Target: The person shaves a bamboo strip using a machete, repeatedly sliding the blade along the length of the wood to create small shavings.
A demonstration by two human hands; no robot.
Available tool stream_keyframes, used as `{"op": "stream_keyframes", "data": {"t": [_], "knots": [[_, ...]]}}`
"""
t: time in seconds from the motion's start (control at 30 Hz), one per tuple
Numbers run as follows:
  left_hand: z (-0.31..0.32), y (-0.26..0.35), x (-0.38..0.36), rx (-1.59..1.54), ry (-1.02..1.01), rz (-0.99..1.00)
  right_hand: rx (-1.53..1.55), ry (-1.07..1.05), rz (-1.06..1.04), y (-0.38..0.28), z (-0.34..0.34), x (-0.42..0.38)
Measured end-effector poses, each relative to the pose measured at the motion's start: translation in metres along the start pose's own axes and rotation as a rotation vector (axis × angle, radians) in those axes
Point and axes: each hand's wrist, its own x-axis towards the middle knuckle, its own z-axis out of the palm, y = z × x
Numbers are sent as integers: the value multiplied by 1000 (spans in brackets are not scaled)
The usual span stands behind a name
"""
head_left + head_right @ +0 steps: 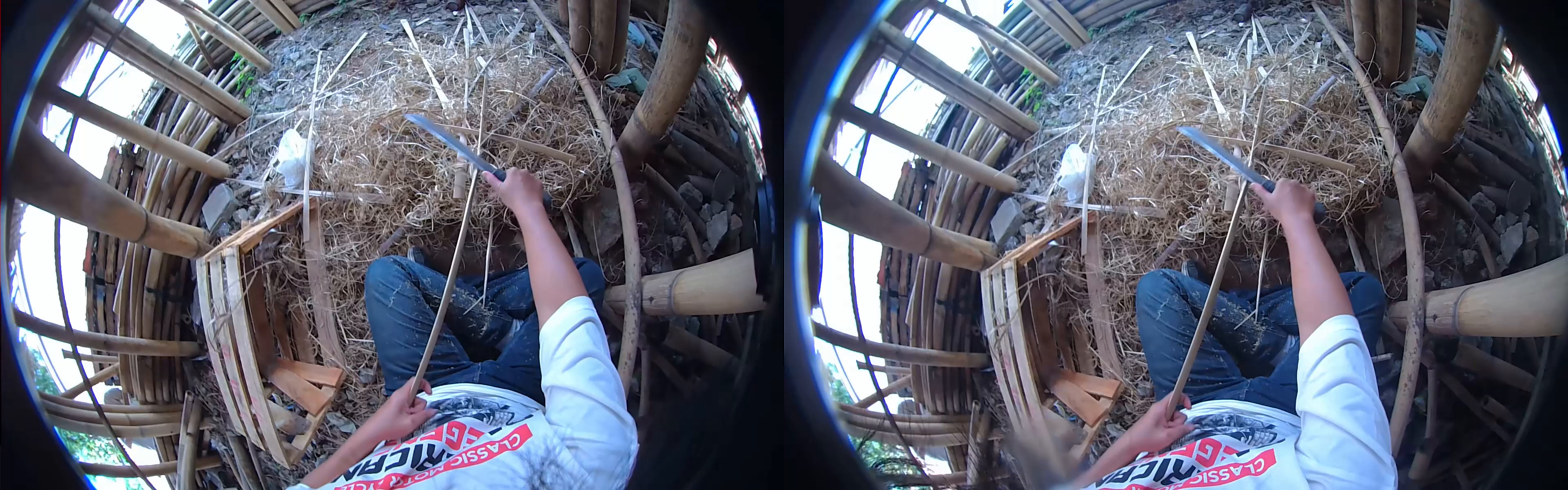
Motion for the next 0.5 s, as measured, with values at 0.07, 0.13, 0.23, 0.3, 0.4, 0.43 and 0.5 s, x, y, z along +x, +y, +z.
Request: {"op": "stream_keyframes", "data": {"t": [0.07,0.13,0.23,0.3,0.4,0.43,0.5], "knots": [[-8,-9,-11,-4,-25,-28,42,-4,107,14,5,17],[-17,-12,-19,-116,-40,-73,127,23,140,35,8,22],[-19,-5,-17,-137,-42,-105,159,93,157,59,29,19],[-19,-3,-11,-191,-58,-145,304,11,176,69,35,10],[-20,6,-4,-238,-58,-116,459,-14,212,74,49,-22],[-20,6,-2,-280,-68,-101,609,-51,215,75,53,-36],[-16,13,1,-350,-76,-125,1081,-135,258,57,41,-84]]}}
